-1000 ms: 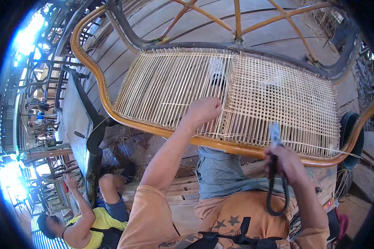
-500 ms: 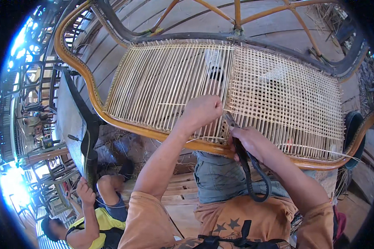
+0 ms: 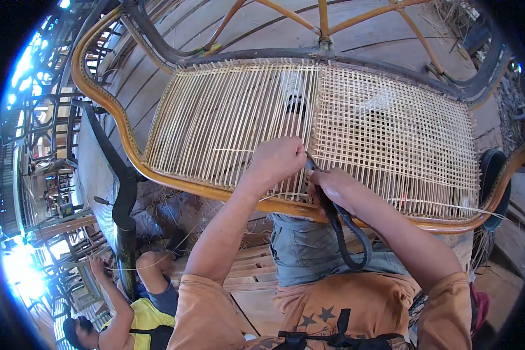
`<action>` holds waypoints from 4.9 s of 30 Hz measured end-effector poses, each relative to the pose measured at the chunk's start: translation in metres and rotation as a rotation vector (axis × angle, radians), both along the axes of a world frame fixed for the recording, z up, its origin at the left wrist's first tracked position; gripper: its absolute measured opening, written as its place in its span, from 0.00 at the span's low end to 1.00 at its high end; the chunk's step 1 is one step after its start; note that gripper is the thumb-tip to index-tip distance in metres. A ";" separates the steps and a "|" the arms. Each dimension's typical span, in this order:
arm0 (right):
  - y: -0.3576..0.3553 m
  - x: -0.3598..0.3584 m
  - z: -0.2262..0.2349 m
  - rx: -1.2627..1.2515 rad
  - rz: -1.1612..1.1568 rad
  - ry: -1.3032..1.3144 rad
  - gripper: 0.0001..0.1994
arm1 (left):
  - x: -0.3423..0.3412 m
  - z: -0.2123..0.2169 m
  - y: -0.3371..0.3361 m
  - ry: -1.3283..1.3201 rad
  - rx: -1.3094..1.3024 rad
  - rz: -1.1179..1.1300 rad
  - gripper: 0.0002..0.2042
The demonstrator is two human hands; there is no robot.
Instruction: Weaving and securing rattan strips to repair the seat or back of a wooden chair.
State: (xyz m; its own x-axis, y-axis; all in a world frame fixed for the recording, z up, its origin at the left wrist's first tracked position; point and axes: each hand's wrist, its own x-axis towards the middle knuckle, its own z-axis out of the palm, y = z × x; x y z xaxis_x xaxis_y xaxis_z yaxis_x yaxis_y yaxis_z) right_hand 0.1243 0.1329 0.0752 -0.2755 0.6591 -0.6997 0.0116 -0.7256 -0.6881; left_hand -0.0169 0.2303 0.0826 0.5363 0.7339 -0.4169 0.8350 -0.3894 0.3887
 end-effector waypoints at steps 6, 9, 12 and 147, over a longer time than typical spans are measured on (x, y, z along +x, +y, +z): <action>-0.010 0.002 -0.001 0.080 0.054 -0.035 0.21 | -0.002 0.011 0.002 0.058 -0.064 -0.001 0.13; -0.027 0.026 0.044 0.004 0.128 -0.205 0.28 | -0.016 0.027 0.007 -0.036 -0.033 0.063 0.12; -0.095 0.077 0.074 0.125 0.161 -0.408 0.26 | -0.012 0.046 0.010 -0.177 0.045 0.039 0.10; 0.045 0.012 -0.029 0.951 0.646 -0.962 0.05 | -0.042 0.024 -0.115 -0.899 -0.414 0.864 0.15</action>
State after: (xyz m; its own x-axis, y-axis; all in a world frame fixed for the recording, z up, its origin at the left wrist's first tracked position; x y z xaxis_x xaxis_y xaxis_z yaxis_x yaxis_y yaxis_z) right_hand 0.1359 0.1779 0.0457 -0.3853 0.9071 -0.1692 0.8569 0.2836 -0.4305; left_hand -0.0585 0.1150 0.1066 0.1680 0.8830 -0.4383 0.1419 0.4184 0.8971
